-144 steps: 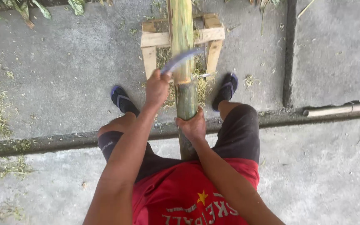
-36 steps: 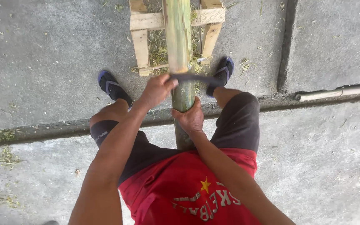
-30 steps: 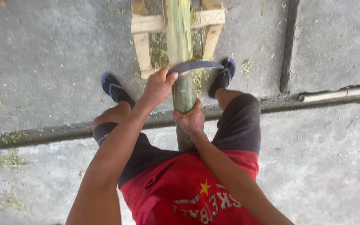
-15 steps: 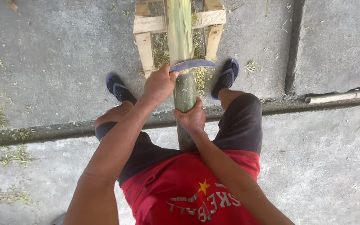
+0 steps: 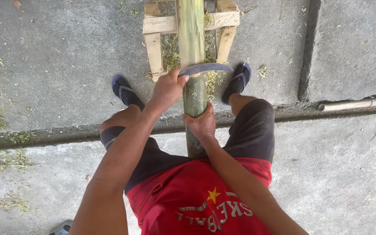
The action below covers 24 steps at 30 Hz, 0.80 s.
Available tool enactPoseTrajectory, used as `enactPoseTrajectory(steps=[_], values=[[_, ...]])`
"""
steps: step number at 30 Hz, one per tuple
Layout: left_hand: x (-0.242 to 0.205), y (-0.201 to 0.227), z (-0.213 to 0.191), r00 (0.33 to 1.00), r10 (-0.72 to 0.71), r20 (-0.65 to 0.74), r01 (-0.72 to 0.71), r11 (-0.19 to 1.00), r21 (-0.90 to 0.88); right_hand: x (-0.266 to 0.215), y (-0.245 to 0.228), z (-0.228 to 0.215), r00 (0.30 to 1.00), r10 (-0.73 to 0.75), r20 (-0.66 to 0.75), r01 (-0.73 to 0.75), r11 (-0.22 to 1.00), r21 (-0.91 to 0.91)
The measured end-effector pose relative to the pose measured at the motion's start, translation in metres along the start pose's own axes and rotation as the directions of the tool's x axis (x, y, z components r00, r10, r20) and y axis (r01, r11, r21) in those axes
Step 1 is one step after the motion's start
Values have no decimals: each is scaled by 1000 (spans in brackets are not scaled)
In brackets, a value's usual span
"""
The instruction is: Scraping the outer green layer off a bamboo stalk using a curved knife.
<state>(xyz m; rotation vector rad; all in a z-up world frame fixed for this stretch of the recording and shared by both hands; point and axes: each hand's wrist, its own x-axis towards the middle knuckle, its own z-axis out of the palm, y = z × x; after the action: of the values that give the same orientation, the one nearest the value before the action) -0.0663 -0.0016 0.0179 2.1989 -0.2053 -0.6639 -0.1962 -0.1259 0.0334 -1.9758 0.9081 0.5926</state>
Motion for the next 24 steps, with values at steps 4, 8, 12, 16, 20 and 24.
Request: enactPoseTrajectory(steps=[4, 8, 12, 16, 20, 24], values=[[-3, 27, -21, 922, -384, 45, 386, 916, -111, -1, 3, 2, 999, -29, -26, 30, 999, 39], [-7, -6, 8, 989, -115, 89, 124, 987, -106, -2, 2, 1, 999, -36, -16, 36, 999, 35], [-4, -1, 2, 951, -298, -87, 280, 944, -174, -4, -3, 0, 999, 0, -36, -2, 999, -51], [2, -8, -13, 999, 28, -33, -30, 995, -90, 3, 4, 4, 999, -30, -41, 27, 997, -68], [6, -16, -6, 995, -102, 4, 100, 963, -251, 7, 5, 3, 996, -52, -74, 49, 998, -50], [1, 1, -23, 956, -280, 93, 295, 914, -280, 0, 14, 8, 995, -55, -85, 50, 997, -65]])
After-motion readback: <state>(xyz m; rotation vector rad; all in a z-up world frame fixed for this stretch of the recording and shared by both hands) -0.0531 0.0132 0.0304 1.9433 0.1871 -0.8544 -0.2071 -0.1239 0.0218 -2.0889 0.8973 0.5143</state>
